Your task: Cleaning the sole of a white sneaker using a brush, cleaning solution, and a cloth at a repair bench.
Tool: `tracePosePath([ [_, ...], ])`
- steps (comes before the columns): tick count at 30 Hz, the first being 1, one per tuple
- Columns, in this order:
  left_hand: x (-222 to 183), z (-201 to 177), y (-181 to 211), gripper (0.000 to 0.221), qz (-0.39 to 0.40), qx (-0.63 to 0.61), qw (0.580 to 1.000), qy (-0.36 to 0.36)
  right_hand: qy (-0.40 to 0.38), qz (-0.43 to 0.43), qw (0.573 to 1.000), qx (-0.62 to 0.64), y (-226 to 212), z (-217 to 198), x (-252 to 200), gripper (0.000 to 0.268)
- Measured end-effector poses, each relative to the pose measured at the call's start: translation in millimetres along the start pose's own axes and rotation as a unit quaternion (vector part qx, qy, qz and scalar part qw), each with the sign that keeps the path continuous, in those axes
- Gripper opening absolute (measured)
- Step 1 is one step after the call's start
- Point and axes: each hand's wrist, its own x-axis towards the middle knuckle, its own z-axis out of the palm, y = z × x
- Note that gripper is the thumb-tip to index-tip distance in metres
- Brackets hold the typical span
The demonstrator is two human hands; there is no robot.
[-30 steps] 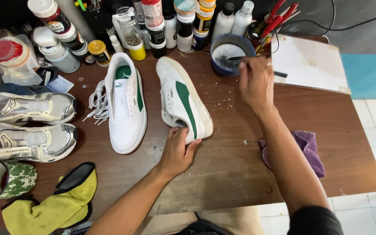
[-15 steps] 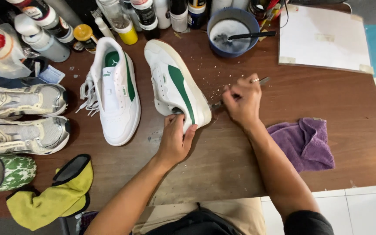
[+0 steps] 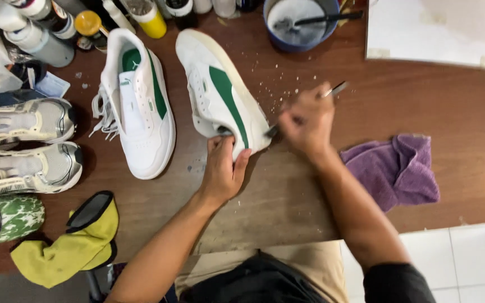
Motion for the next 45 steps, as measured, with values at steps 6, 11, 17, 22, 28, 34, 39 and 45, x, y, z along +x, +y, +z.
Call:
tracePosePath([
  [6,3.9,1.4,-1.9,0.039,0.006,-0.008,1.0,0.007,0.016,-0.015,1.0,-0.016,-20.5,0.1,6.0,0.042],
  [11,1.0,1.9,-6.2,0.038,0.017,-0.012,1.0,0.009,0.018,-0.018,0.999,-0.025,9.7,-2.3,-1.3,0.042],
  [17,1.2,1.2,-1.7,0.042,-0.009,-0.016,1.0,0.008,0.01,-0.016,0.999,0.034,-21.4,5.5,1.3,0.043],
  [22,1.0,-2.0,1.5,0.039,-0.004,-0.025,1.0,0.016,0.039,-0.022,0.998,-0.051,15.5,-6.1,-2.1,0.043],
  [28,9.4,-5.6,8.1,0.04,0.004,-0.016,1.0,0.01,0.026,-0.052,0.998,-0.014,7.5,3.3,5.8,0.042],
  [34,8.3,-8.3,10.5,0.037,0.012,-0.03,0.999,0.034,0.015,-0.037,0.999,0.017,-45.2,3.8,9.3,0.037],
  [39,0.0,-11.7,-11.1,0.029,0.04,-0.033,0.997,0.064,0.035,-0.068,0.996,-0.053,17.9,-5.3,-5.7,0.037],
  [45,10.3,-26.7,-4.3,0.032,0.056,-0.041,0.994,0.082,0.006,-0.129,0.991,-0.024,-22.2,12.4,-23.5,0.04],
])
